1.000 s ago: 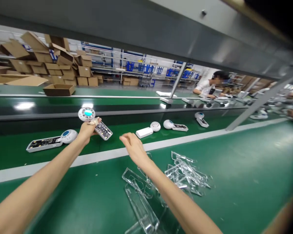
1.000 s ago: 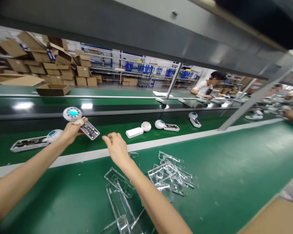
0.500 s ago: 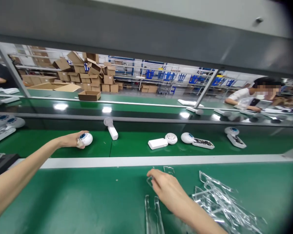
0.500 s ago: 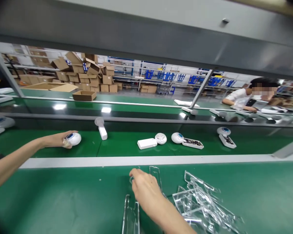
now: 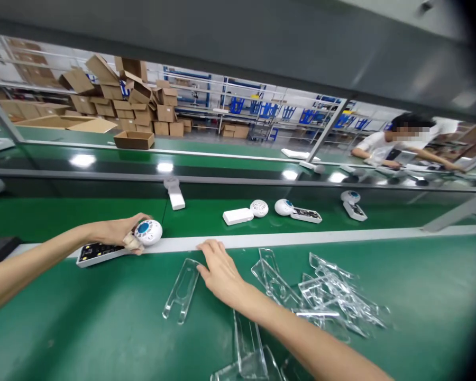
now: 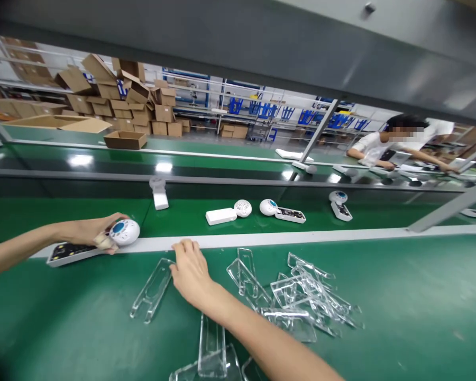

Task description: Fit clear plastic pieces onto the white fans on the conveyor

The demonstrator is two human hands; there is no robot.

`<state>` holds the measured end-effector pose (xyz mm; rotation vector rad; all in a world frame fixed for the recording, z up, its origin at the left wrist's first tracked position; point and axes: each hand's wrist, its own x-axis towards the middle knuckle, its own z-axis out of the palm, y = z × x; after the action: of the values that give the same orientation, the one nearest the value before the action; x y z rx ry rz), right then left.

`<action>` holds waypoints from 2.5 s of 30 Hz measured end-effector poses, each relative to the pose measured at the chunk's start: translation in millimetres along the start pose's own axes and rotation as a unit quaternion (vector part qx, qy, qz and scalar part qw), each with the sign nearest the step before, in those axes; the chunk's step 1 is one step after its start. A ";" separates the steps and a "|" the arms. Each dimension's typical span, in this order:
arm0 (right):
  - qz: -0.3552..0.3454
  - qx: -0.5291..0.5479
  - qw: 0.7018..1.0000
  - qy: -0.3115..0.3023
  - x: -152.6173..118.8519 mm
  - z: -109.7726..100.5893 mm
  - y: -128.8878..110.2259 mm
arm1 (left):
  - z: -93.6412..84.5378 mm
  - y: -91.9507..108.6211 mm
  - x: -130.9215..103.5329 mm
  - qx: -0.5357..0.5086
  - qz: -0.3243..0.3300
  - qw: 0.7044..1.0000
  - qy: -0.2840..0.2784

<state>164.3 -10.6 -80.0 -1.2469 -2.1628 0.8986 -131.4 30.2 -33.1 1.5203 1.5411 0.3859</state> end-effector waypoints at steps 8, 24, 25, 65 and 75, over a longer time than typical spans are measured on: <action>-0.350 -0.229 0.887 -0.194 -24.9 -9.1 -14.6 | 10.6 19.5 -1.2 0.001 0.032 0.999 -0.001; -0.039 -0.048 0.994 -0.092 -31.6 -25.0 -33.3 | 44.8 21.2 -20.7 -0.041 -0.010 0.999 0.020; -0.031 -0.047 0.996 -0.073 -30.6 -23.7 -36.7 | 47.9 21.5 -20.2 -0.070 -0.021 0.996 0.044; 0.016 0.172 0.942 0.289 60.1 -12.8 -39.7 | 115.3 86.6 -16.3 -0.405 0.177 0.838 0.319; -0.011 0.147 0.974 0.171 109.4 9.4 -52.7 | 48.9 53.1 21.4 -0.434 0.072 0.829 0.345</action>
<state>77.1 63.5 -38.2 -1.1319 -1.7034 0.8828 -57.3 42.1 -27.3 0.7638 1.4117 1.6208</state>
